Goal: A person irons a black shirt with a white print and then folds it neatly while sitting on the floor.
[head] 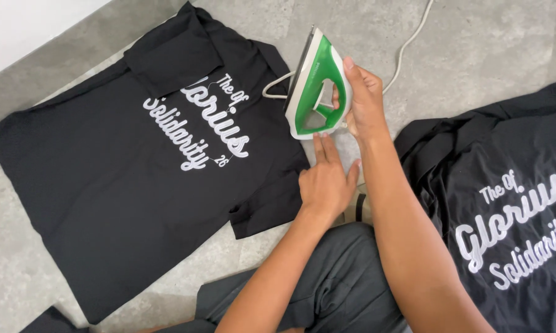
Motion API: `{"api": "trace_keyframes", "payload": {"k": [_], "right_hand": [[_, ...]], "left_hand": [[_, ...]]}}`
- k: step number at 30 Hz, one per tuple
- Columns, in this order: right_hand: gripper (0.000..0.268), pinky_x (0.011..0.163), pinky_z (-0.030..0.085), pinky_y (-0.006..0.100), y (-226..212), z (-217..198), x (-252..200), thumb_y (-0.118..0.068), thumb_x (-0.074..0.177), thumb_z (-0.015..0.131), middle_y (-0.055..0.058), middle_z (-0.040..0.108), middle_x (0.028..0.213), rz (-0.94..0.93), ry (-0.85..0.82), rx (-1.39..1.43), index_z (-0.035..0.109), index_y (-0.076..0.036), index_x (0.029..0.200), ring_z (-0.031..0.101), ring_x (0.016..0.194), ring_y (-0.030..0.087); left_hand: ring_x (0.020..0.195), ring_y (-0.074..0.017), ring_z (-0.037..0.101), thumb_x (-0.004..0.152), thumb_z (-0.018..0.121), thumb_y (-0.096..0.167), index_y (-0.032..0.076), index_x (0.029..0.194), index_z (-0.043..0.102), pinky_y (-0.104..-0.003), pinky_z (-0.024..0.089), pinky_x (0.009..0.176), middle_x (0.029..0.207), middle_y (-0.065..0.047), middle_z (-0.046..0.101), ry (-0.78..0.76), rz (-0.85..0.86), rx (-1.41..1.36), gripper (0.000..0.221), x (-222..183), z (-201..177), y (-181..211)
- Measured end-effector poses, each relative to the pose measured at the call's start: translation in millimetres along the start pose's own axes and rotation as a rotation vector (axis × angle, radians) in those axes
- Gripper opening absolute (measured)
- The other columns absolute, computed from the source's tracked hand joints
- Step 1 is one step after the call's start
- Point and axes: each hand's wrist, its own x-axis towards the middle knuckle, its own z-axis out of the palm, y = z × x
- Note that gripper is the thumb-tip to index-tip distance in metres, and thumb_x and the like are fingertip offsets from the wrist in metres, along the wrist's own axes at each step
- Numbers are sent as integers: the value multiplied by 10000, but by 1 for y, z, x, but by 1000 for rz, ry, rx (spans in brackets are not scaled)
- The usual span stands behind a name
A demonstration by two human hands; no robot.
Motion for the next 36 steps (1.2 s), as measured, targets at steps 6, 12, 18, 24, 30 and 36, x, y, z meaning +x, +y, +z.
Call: {"api": "trace_keyframes", "payload": {"k": [6, 12, 18, 24, 30, 36], "right_hand": [[204, 389, 387, 167, 1, -9, -8, -225, 792, 537, 34, 511, 556, -16, 32, 113, 544, -24, 762, 452, 434, 69], [204, 552, 527, 259, 43, -43, -20, -240, 859, 467, 106, 574, 646, -296, 108, -7, 518, -53, 796, 595, 573, 161], [227, 651, 505, 242, 29, -36, -40, -268, 889, 385, 83, 562, 714, -332, 150, -127, 468, -63, 837, 585, 689, 140], [243, 694, 500, 270, 19, -31, -35, -308, 889, 377, 56, 555, 736, -327, 155, -212, 448, -81, 837, 577, 744, 138], [255, 715, 462, 277, -3, -20, -42, -341, 892, 436, 0, 463, 778, -280, 173, -504, 479, -91, 878, 441, 757, 96], [267, 538, 404, 227, 9, -45, -71, -265, 834, 632, 13, 432, 675, -375, 381, -965, 434, -121, 728, 501, 647, 147]], "left_hand": [[632, -381, 565, 765, 415, 390, -98, 1214, 250, -511, 385, 626, 1272, -266, 302, 5, -22, -1, 684, 19, 21, -10], [877, -369, 555, 798, 340, 274, 26, 1310, 185, -496, 333, 805, 1371, -139, 178, -253, -48, -55, 590, 34, 18, -10], [961, -326, 533, 779, 384, 285, 97, 1332, 159, -545, 284, 841, 1404, -19, 101, -380, -19, 44, 625, 55, 22, -8], [1051, -309, 490, 779, 421, 260, 98, 1327, 179, -551, 310, 851, 1400, -6, 120, -423, 39, 42, 621, 71, 20, -13], [815, -277, 603, 712, 429, 263, 135, 993, 505, -450, 394, 683, 988, -32, 556, -185, 175, 35, 318, 65, 41, -40], [741, -245, 551, 717, 487, 262, 146, 754, 590, -385, 409, 634, 695, -25, 593, -42, 283, 70, 160, -2, -36, -74]]}}
